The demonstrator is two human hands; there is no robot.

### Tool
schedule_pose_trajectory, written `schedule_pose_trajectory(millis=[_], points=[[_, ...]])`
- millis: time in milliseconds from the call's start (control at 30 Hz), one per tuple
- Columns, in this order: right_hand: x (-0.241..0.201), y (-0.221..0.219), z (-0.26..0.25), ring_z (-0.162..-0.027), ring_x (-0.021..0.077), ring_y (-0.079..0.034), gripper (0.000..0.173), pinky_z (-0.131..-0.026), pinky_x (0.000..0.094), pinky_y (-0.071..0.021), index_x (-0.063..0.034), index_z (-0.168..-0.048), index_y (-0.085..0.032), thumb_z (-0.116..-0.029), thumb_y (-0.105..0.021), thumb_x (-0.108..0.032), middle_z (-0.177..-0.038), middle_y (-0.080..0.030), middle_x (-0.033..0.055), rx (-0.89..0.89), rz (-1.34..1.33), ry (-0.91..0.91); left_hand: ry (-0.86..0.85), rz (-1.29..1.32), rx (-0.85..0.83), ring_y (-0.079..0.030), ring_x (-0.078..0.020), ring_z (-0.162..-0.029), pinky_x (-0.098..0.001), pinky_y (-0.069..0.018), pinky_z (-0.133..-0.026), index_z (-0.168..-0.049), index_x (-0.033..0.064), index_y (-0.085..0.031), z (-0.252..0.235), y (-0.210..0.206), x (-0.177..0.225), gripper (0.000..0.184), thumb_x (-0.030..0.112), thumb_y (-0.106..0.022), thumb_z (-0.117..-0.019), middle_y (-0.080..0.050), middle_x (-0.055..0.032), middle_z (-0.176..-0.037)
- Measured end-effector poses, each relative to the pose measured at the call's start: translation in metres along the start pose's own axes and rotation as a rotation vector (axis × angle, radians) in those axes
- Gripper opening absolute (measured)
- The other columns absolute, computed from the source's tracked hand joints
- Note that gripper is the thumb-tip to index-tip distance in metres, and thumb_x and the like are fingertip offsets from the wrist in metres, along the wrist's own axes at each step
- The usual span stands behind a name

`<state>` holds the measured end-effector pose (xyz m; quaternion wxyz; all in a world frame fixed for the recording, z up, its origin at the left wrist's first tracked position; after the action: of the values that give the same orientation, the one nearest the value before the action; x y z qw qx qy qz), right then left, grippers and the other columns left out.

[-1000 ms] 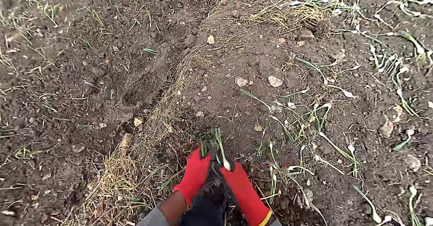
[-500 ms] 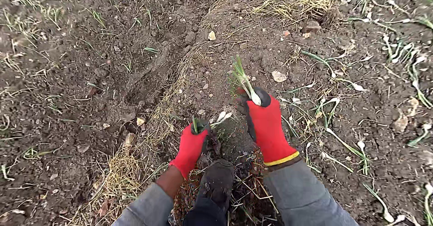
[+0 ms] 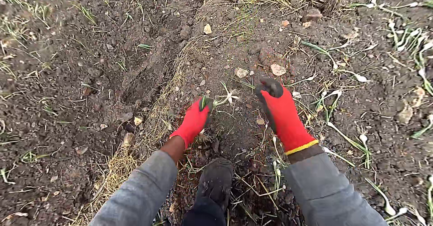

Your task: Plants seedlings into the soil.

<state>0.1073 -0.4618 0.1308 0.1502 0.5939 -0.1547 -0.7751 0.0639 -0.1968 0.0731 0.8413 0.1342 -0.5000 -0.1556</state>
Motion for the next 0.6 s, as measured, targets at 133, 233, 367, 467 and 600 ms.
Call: schedule_pose_trajectory(millis=[133, 233, 367, 467, 600], points=[[0.076, 0.075, 0.09, -0.096, 0.0201, -0.07, 0.037, -0.081, 0.0443, -0.06, -0.0149, -0.141, -0.059, -0.1048, -0.057, -0.022, -0.12, -0.07, 0.0084, 0.104, -0.024, -0.139, -0.09, 0.031, -0.06, -0.073, -0.0231, -0.107, -0.0477, -0.0621, -0.092, -0.154, 0.0216, -0.047, 0.006, -0.013, 0.005, 0.046, 0.037, -0.04, -0.1117, -0.067, -0.0092, -0.135], [0.135, 0.153, 0.173, -0.098, 0.019, -0.071, 0.035, -0.085, 0.0427, -0.0607, -0.0114, -0.136, -0.063, -0.1014, -0.059, -0.02, -0.117, -0.071, 0.0088, 0.298, 0.037, -0.296, -0.049, -0.139, -0.017, -0.069, -0.0326, -0.109, -0.06, -0.0551, -0.092, -0.157, 0.0221, -0.043, 0.007, -0.012, -0.015, 0.047, 0.039, -0.039, -0.1125, -0.067, -0.016, -0.132], [0.151, 0.172, 0.234, -0.105, 0.0202, -0.07, 0.045, -0.092, 0.0449, -0.058, -0.0091, -0.136, -0.062, -0.0939, -0.066, -0.026, -0.119, -0.071, 0.0102, 0.336, 0.255, -0.378, -0.088, -0.046, -0.054, -0.075, -0.0246, -0.097, -0.0486, -0.062, -0.086, -0.156, 0.0198, -0.042, 0.029, -0.024, -0.016, 0.047, 0.036, -0.034, -0.1125, -0.073, -0.0109, -0.121], [0.169, 0.12, 0.215, -0.135, 0.041, -0.051, 0.076, -0.11, 0.0558, -0.0441, -0.0056, -0.15, -0.048, -0.0882, -0.075, -0.041, -0.148, -0.05, 0.0256, 0.117, 0.478, -0.497, -0.03, -0.15, -0.054, -0.071, -0.0249, -0.079, -0.0477, -0.0608, -0.073, -0.14, 0.0053, -0.057, 0.042, -0.051, -0.025, 0.042, 0.031, -0.037, -0.1123, -0.072, -0.0144, -0.097], [0.209, 0.056, 0.195, -0.129, 0.0426, -0.055, 0.078, -0.104, 0.0559, -0.0483, -0.0157, -0.157, -0.042, -0.0878, -0.073, -0.038, -0.15, -0.045, 0.0272, -0.04, 0.623, -0.547, -0.069, -0.441, -0.24, -0.07, -0.0318, -0.104, -0.0559, -0.0543, -0.095, -0.142, 0.0067, -0.06, 0.073, -0.125, -0.004, 0.039, 0.024, -0.052, -0.1076, -0.071, -0.02, -0.115]])
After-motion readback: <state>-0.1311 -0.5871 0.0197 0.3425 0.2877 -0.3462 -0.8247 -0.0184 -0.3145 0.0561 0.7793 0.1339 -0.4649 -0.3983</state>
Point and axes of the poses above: each hand's wrist, its own z-axis away from the middle knuckle, its own y-axis out of the back of the hand, x = y × z, the point moved 10 cm from there along -z, towards the middle knuckle
